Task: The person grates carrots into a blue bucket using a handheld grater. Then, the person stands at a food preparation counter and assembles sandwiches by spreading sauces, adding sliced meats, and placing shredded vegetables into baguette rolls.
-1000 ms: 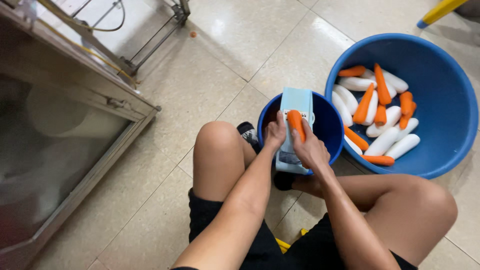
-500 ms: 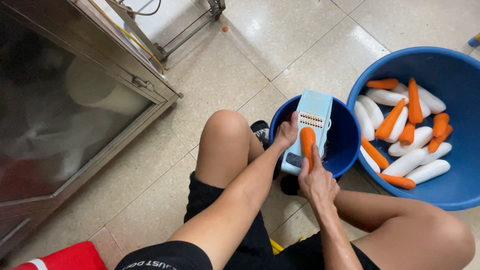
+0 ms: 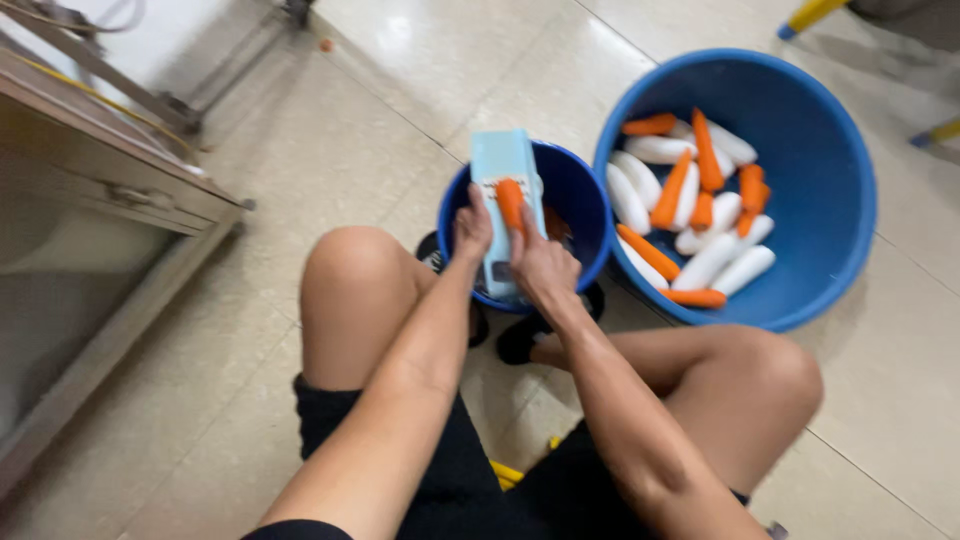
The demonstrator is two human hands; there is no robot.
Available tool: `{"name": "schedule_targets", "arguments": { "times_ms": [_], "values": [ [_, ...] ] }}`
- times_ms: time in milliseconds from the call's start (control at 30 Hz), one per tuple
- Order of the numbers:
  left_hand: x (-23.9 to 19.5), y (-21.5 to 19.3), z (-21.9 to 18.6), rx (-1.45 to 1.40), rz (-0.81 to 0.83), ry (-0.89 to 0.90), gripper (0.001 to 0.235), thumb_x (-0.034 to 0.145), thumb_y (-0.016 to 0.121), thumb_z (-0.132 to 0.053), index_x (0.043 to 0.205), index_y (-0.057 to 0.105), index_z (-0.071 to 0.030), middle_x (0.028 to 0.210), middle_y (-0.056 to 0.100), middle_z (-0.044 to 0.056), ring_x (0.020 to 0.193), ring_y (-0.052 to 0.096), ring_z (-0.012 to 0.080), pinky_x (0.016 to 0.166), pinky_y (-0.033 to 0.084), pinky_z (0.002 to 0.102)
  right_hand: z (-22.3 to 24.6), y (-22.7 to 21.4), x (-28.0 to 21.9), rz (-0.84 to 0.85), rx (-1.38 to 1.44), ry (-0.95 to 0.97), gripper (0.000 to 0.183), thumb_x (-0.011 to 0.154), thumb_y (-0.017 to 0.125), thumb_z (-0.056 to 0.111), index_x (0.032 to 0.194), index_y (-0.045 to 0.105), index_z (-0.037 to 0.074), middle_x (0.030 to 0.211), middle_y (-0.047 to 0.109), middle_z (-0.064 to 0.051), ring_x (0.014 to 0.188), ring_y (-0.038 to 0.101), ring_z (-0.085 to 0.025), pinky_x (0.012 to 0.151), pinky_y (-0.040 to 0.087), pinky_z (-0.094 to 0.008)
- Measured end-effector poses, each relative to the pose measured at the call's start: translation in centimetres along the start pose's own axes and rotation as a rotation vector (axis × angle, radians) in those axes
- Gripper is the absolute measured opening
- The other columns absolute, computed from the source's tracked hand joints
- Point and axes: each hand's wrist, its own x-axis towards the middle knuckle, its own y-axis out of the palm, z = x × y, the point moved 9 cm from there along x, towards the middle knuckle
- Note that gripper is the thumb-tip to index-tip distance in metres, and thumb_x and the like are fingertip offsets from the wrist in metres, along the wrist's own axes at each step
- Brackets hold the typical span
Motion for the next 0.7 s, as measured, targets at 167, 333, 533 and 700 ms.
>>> {"name": "schedule_targets", "arguments": {
  "times_ms": [167, 333, 533, 700],
  "values": [
    [-3.6, 0.3, -1.3, 0.035, 0.069, 0.032, 0.104, 0.094, 0.012, -0.075, 0.102, 0.077, 0.005, 0.102, 0.073, 0.032, 0.112, 0.067, 0.044, 0.099, 0.048, 0.048, -0.6, -0.9, -3.2, 0.007, 0.039, 0.063, 0.059, 0.102, 0.04, 0.047, 0.159, 0.031, 0.035, 0.095, 0.072, -0.031, 0.089, 0.07, -0.052, 0.084, 0.053, -0.06],
    [-7.7, 1.3, -1.9, 0.137, 0.156, 0.02, 0.103, 0.095, 0.015, -0.075, 0.107, 0.074, 0.008, 0.116, 0.065, 0.036, 0.12, 0.06, 0.0472, 0.104, 0.044, 0.049, -2.4, -1.0, -7.2, -0.028, 0.086, 0.121, 0.063, 0.102, 0.04, 0.046, 0.161, 0.029, 0.028, 0.096, 0.071, -0.033, 0.091, 0.068, -0.054, 0.087, 0.051, -0.062],
    [-9.0, 0.9, -2.9, 0.181, 0.191, -0.012, 0.101, 0.096, 0.014, -0.073, 0.109, 0.074, 0.007, 0.121, 0.065, 0.035, 0.121, 0.06, 0.048, 0.105, 0.044, 0.05, -3.2, 1.0, -8.2, -0.035, 0.124, 0.193, 0.063, 0.103, 0.039, 0.048, 0.162, 0.026, 0.031, 0.094, 0.071, -0.033, 0.091, 0.069, -0.052, 0.087, 0.053, -0.06],
    [-9.7, 0.3, -4.5, 0.14, 0.184, 0.047, 0.099, 0.097, 0.015, -0.072, 0.11, 0.076, 0.005, 0.118, 0.068, 0.035, 0.119, 0.062, 0.0475, 0.103, 0.046, 0.05, -2.8, 0.4, -8.1, -0.027, 0.115, 0.184, 0.064, 0.102, 0.038, 0.046, 0.162, 0.025, 0.032, 0.085, 0.071, -0.031, 0.083, 0.07, -0.052, 0.081, 0.054, -0.061]
  ]
}}
